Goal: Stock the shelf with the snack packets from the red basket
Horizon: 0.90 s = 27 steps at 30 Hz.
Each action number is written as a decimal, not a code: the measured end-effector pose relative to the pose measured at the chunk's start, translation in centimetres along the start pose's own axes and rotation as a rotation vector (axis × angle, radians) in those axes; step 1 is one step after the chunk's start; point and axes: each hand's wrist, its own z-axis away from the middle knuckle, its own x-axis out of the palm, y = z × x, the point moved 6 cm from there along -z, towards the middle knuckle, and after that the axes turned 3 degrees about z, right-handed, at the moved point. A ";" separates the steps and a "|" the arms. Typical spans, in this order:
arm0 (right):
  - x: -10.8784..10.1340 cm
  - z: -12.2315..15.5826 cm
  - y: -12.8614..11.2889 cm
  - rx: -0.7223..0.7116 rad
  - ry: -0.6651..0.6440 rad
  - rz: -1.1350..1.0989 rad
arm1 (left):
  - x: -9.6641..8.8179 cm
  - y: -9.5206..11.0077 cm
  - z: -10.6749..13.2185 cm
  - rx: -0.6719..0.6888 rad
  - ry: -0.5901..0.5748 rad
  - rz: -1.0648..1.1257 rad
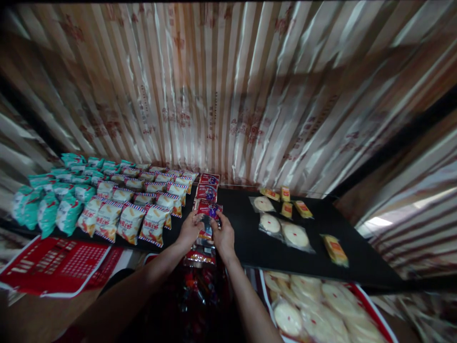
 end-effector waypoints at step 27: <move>3.5 -0.7 0.3 -0.137 -0.056 0.411 | -1.0 3.3 1.6 0.100 0.076 -0.827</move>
